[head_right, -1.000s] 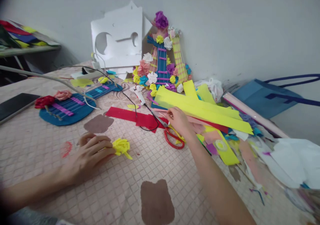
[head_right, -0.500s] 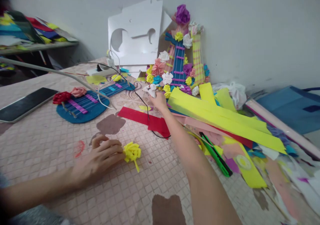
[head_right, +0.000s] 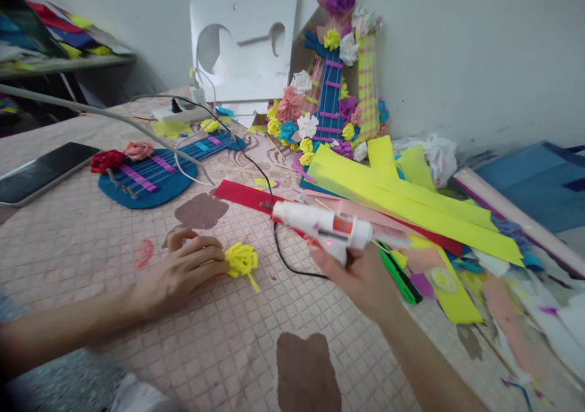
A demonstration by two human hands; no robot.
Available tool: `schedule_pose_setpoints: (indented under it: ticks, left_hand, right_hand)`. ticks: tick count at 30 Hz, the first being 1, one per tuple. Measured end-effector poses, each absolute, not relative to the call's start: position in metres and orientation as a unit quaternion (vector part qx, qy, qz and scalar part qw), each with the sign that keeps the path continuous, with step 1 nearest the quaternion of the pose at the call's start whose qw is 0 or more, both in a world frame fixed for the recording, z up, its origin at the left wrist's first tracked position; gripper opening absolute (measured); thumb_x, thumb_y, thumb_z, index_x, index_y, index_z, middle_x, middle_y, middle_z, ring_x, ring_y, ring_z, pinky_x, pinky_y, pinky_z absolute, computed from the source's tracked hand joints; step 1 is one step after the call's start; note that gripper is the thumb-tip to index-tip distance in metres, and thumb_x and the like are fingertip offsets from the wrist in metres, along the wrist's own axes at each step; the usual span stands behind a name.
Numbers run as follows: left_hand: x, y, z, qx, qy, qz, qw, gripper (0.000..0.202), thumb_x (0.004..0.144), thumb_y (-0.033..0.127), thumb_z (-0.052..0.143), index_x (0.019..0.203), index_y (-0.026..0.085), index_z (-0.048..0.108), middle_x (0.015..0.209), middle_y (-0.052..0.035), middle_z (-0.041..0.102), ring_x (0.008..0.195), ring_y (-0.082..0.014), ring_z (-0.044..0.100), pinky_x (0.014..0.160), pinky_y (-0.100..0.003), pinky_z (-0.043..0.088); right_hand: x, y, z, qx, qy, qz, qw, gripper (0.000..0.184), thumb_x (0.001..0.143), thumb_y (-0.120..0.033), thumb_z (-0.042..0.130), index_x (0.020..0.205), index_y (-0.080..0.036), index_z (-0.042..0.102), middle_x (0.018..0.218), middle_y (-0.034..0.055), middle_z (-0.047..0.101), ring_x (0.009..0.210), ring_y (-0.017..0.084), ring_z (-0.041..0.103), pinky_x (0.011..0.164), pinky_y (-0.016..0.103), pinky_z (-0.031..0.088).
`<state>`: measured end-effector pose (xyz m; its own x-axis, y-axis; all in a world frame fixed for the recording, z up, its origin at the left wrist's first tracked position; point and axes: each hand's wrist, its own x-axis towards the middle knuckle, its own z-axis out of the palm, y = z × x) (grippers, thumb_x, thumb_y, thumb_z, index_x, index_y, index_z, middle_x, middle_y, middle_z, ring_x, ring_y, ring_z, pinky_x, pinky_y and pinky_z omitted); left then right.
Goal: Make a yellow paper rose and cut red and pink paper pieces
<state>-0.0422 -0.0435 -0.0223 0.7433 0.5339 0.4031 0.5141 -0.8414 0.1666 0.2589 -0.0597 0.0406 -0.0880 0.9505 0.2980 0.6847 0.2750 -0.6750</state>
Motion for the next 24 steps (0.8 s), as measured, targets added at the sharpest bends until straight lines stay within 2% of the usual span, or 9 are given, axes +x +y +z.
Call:
schedule_pose_setpoints:
  ticks: [2, 5, 8, 12, 24]
  left_hand:
    - [-0.042, -0.045, -0.023, 0.93, 0.283, 0.234, 0.005, 0.029, 0.098, 0.019, 0.03, 0.096, 0.02, 0.058, 0.09, -0.0024, 0.064, 0.094, -0.0178, 0.051, 0.09, -0.041, 0.026]
    - [-0.042, -0.047, -0.023, 0.929, 0.277, 0.244, -0.01, 0.027, 0.098, 0.02, 0.031, 0.097, 0.02, 0.058, 0.088, -0.0013, 0.065, 0.094, -0.0174, 0.051, 0.09, -0.04, 0.025]
    - [-0.041, -0.048, -0.022, 0.929, 0.271, 0.252, -0.017, 0.029, 0.099, 0.02, 0.029, 0.097, 0.02, 0.059, 0.086, -0.0013, 0.065, 0.094, -0.017, 0.051, 0.089, -0.039, 0.026]
    - [-0.041, -0.048, -0.022, 0.927, 0.274, 0.255, -0.026, 0.028, 0.098, 0.019, 0.031, 0.097, 0.02, 0.059, 0.087, -0.0012, 0.065, 0.095, -0.0168, 0.052, 0.089, -0.038, 0.026]
    - [-0.041, -0.047, -0.023, 0.93, 0.268, 0.25, -0.022, 0.031, 0.098, 0.019, 0.03, 0.094, 0.018, 0.06, 0.088, -0.0016, 0.065, 0.094, -0.0175, 0.051, 0.089, -0.039, 0.028]
  right_hand:
    - [0.259, -0.081, 0.035, -0.554, -0.747, 0.19, 0.316, 0.017, 0.079, -0.036, 0.061, 0.09, -0.023, 0.062, 0.076, 0.0005, 0.067, 0.066, 0.019, 0.061, 0.054, 0.027, 0.048]
    - [0.251, -0.098, 0.03, -0.527, -0.781, 0.234, 0.242, 0.007, 0.082, -0.03, 0.057, 0.079, -0.024, 0.057, 0.068, -0.0014, 0.06, 0.061, 0.016, 0.058, 0.054, 0.025, 0.046]
    - [0.238, -0.104, 0.027, -0.502, -0.794, 0.284, 0.192, 0.007, 0.084, -0.021, 0.054, 0.078, -0.023, 0.053, 0.071, -0.002, 0.056, 0.063, 0.013, 0.055, 0.056, 0.024, 0.044]
    - [0.229, -0.104, 0.024, -0.489, -0.8, 0.3, 0.175, 0.013, 0.084, -0.011, 0.051, 0.087, -0.024, 0.052, 0.08, -0.0012, 0.053, 0.074, 0.013, 0.054, 0.063, 0.024, 0.043]
    - [0.225, -0.105, 0.016, -0.504, -0.808, 0.277, 0.128, 0.01, 0.088, -0.014, 0.045, 0.088, -0.023, 0.048, 0.082, 0.0, 0.048, 0.076, 0.015, 0.051, 0.065, 0.027, 0.042]
